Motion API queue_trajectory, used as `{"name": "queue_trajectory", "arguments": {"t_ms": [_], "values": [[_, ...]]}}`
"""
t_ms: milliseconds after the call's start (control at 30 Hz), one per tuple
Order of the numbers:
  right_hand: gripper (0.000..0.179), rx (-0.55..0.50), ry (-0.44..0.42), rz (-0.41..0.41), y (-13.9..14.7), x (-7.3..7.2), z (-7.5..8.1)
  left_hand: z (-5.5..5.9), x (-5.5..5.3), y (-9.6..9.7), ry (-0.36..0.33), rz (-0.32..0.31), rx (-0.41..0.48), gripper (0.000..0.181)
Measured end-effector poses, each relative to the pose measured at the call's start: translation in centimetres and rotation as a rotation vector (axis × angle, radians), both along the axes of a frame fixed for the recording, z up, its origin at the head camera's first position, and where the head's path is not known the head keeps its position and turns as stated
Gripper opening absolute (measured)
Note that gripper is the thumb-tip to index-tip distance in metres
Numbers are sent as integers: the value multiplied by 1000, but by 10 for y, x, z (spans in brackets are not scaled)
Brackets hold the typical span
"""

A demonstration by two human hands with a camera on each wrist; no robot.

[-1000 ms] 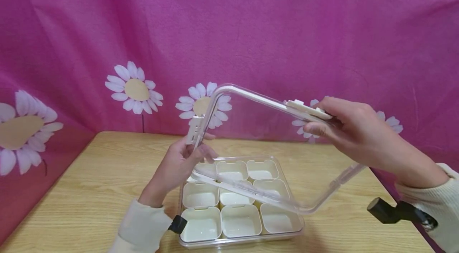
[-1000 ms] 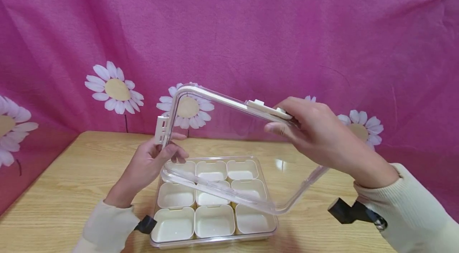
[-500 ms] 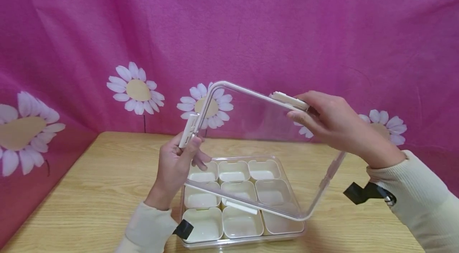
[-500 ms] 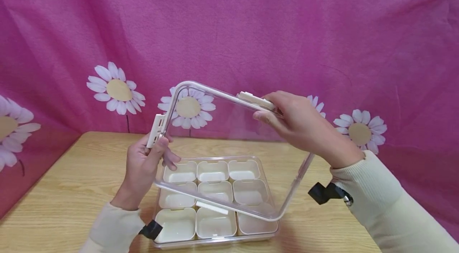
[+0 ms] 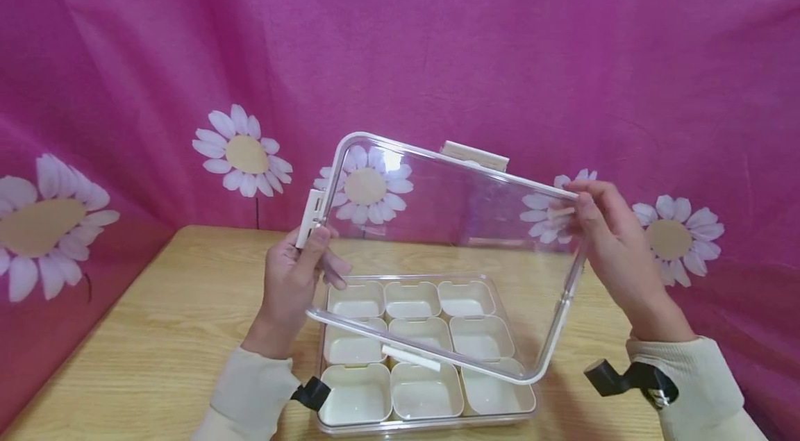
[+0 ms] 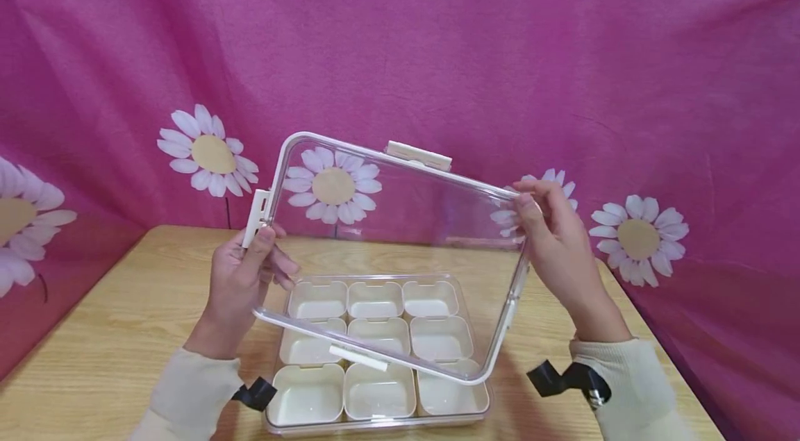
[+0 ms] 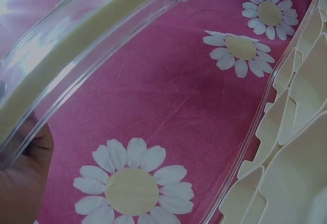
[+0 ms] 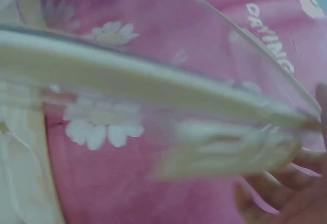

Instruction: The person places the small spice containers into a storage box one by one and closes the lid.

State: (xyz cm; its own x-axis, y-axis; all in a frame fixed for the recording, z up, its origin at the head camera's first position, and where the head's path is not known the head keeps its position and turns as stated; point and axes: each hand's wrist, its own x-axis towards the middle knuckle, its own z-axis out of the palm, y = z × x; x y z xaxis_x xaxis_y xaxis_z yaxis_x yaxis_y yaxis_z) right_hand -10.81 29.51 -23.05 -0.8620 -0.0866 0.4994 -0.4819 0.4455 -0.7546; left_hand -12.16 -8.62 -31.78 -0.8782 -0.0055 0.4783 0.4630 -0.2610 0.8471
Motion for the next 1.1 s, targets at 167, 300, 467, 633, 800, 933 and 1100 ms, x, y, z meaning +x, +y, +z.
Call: {"name": "queue_trajectory", "arguments": {"t_ms": [167, 300, 467, 633, 800, 933, 1100], "values": [[23, -130, -200, 225, 2, 4, -38, -4, -4, 1, -58, 16, 24, 21], [23, -35, -260, 66, -4, 6, -61, -4, -6, 4, -143, 55, -31, 19], [43, 50, -334, -112, -6, 3, -75, 1, -6, 4, -211, 72, -210, 30], [49, 155, -420, -171, -6, -3, -81, 7, -3, -5, -285, 26, -349, 36], [55, 227, -444, -186, -8, -11, -85, 11, -2, -19, -373, -15, -542, 31], [58, 315, -439, -199, -6, -14, -89, 12, -2, -26, -438, -35, -764, 40], [56, 463, -418, -186, -3, -17, -96, 9, -1, -24, -481, -6, -1005, 47]]}}
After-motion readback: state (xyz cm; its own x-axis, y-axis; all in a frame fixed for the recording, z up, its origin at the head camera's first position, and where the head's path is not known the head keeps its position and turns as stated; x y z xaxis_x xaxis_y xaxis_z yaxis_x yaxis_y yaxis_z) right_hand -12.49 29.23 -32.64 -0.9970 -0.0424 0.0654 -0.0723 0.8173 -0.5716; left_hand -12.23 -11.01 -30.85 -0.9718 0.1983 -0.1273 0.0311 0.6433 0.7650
